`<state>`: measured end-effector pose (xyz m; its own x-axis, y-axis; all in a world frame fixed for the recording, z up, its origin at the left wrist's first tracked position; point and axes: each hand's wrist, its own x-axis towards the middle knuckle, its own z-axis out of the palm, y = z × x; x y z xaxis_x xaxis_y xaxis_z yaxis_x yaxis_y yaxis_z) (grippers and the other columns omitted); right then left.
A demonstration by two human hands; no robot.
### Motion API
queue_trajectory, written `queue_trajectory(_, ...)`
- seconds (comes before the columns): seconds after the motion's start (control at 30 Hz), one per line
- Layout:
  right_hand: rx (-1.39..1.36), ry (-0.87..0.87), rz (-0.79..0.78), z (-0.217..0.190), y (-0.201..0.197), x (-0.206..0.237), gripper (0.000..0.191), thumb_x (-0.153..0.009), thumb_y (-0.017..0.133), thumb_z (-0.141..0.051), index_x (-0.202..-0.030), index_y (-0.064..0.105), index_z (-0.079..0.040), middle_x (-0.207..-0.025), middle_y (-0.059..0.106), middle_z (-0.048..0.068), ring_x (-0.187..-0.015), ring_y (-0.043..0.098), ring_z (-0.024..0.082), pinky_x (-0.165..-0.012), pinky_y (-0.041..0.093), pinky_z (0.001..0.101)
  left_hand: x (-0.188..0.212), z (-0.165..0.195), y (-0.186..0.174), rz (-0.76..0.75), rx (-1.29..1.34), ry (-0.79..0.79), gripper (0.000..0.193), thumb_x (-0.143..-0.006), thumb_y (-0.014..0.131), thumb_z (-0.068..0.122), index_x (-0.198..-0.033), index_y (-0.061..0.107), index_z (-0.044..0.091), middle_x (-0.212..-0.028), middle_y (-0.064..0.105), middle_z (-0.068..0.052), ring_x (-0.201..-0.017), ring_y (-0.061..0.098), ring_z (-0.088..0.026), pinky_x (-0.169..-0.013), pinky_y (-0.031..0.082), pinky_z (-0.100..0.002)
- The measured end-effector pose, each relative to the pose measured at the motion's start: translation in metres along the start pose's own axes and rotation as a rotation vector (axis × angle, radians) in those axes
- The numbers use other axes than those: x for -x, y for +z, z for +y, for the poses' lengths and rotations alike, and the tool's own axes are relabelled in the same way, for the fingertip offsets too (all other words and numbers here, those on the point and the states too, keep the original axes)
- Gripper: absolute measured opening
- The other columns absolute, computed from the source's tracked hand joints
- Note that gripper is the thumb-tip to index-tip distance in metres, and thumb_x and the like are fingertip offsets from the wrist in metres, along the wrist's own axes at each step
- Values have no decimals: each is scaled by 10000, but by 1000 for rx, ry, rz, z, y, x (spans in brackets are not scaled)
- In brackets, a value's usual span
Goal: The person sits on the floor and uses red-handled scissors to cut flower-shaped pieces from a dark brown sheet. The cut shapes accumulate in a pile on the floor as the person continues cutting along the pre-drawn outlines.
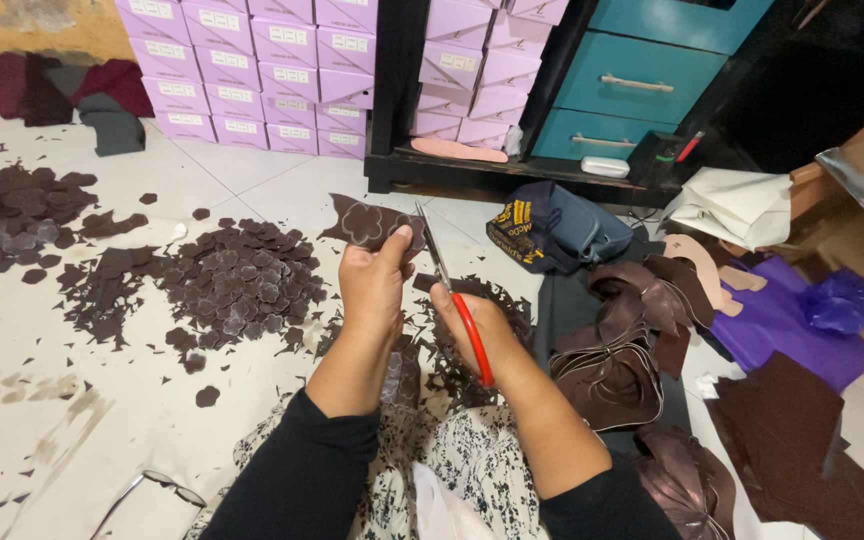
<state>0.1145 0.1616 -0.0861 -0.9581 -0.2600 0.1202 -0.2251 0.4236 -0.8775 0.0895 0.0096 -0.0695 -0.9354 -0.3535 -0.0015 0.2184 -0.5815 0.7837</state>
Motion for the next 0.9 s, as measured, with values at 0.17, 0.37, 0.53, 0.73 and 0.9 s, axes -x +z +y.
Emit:
queue_trajectory(0.17,-88,144,-41,0,-3,-1,587,-970,524,-610,-671,492,-106,-604,434,-42,-557,403,95,-501,367,289,-3,-4,-6,-45,-53,31,170,-885,738,159,-1020,645,113,-930,730,32,-756,653,-50,-642,511,-222)
queue_trajectory(0.37,6,104,-34,-6,-3,1,626,-984,486,-611,-661,525,-77,-595,449,-25,-582,418,119,-551,408,301,-6,-6,-4,-32,-32,22,172,-912,738,153,-1037,623,126,-929,716,26,-752,649,-51,-629,483,-204)
queue_trajectory(0.53,135,31,-31,-5,-2,0,654,-995,460,-614,-657,534,-59,-572,473,-1,-590,430,134,-590,436,300,-4,-4,-2,-20,-22,-9,175,-925,688,171,-1065,590,130,-940,715,27,-773,701,-66,-562,435,-198)
queue_trajectory(0.73,6,96,-65,-5,-4,0,645,-981,491,-628,-660,521,-69,-591,440,-30,-575,399,113,-531,379,303,-6,-2,-2,-138,-42,67,219,-908,712,87,-1074,570,92,-921,683,6,-773,653,-68,-568,441,-210)
queue_trajectory(0.9,-67,205,-83,-9,-6,1,595,-947,502,-637,-691,559,-103,-579,432,-21,-545,409,124,-510,348,315,-7,2,-6,-155,-110,67,249,-876,718,42,-1076,573,78,-876,676,-13,-734,628,-74,-581,446,-218)
